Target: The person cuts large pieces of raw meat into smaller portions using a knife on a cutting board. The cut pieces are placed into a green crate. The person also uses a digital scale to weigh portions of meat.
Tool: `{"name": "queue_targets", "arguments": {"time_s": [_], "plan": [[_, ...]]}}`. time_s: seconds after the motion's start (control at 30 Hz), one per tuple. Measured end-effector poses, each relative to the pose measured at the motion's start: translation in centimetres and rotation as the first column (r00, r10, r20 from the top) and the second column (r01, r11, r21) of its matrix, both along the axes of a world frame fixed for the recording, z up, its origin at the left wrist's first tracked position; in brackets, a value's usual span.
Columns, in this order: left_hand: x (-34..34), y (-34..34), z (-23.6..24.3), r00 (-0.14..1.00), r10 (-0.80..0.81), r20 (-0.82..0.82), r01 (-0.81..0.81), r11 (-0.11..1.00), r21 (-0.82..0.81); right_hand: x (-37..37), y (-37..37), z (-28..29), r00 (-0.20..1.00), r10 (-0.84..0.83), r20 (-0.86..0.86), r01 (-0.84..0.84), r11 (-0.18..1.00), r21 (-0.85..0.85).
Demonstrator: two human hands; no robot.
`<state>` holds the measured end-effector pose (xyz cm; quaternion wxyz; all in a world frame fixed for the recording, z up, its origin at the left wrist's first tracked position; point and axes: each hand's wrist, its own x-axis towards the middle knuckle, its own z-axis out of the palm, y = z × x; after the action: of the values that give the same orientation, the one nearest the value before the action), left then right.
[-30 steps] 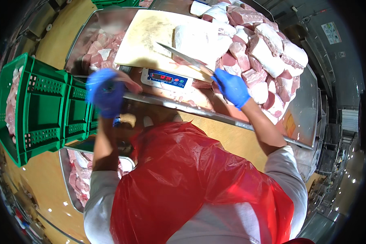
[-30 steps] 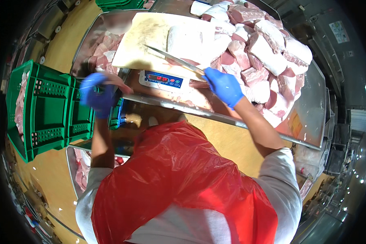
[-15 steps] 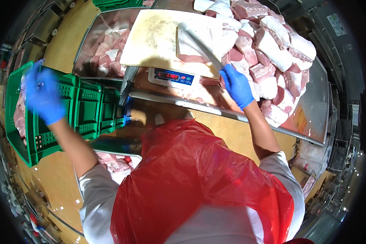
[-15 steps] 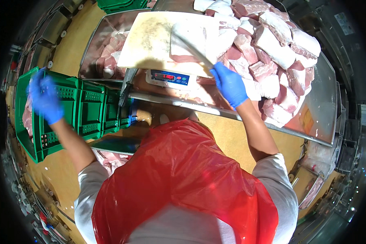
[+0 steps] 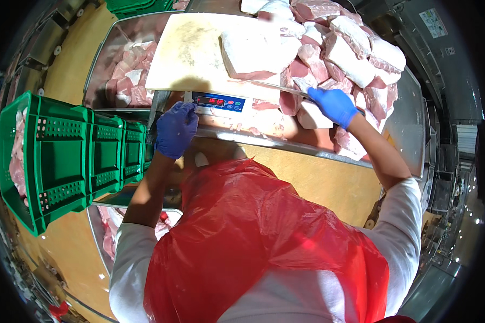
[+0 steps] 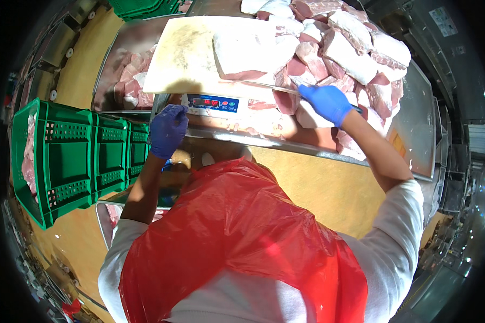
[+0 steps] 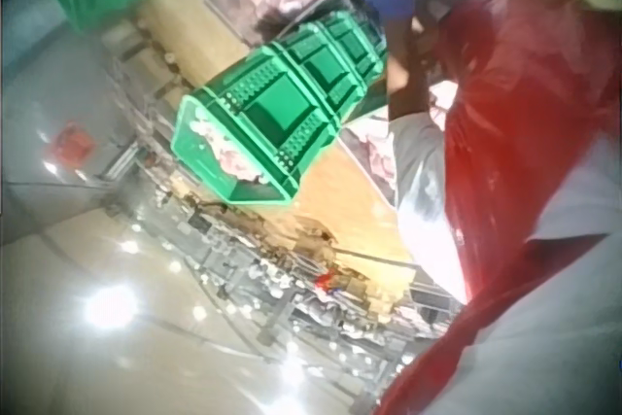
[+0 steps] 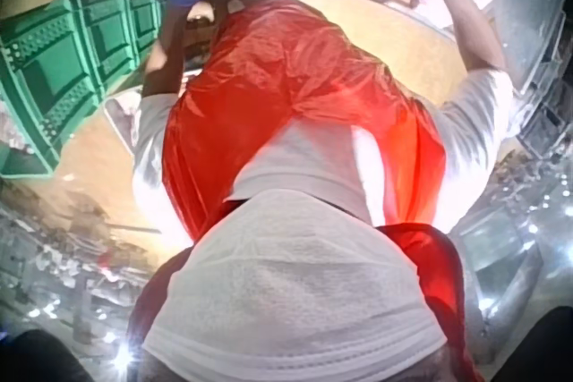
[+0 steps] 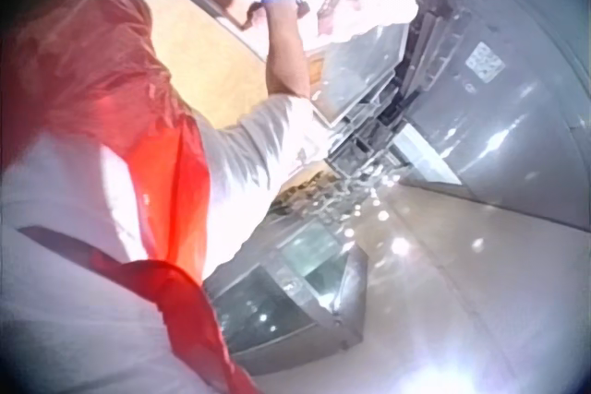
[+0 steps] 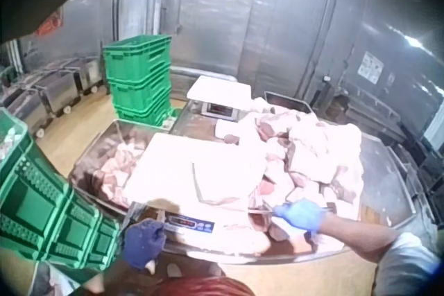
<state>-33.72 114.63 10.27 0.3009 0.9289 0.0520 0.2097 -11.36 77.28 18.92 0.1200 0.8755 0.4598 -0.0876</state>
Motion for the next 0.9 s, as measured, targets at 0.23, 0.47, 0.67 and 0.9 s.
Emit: {"name": "queue_targets", "arguments": {"time_s": [0.23,0.47,0.67,0.9], "plan": [[4.6,-5.0,0.1,0.949,0.004,0.317,-0.012,1.000,0.022,-2.3,0.6,1.5,0.969,-0.045,-0.244,0.183,0.792,0.582],[11.5,-7.6,-1.9,0.982,0.165,0.090,-0.172,0.982,0.079,-4.8,7.0,-2.3,0.955,-0.032,-0.296,0.250,0.626,0.739],[7.2,-3.8,-2.6,0.998,0.062,0.027,-0.065,0.986,0.152,-4.5,5.2,-2.3,0.931,-0.039,-0.363,0.247,0.799,0.548],[0.5,-0.5,6.4,0.836,0.262,0.482,-0.175,0.960,-0.219,-9.0,10.4,-1.2,0.535,-0.132,-0.834,0.602,0.752,0.268]]}}
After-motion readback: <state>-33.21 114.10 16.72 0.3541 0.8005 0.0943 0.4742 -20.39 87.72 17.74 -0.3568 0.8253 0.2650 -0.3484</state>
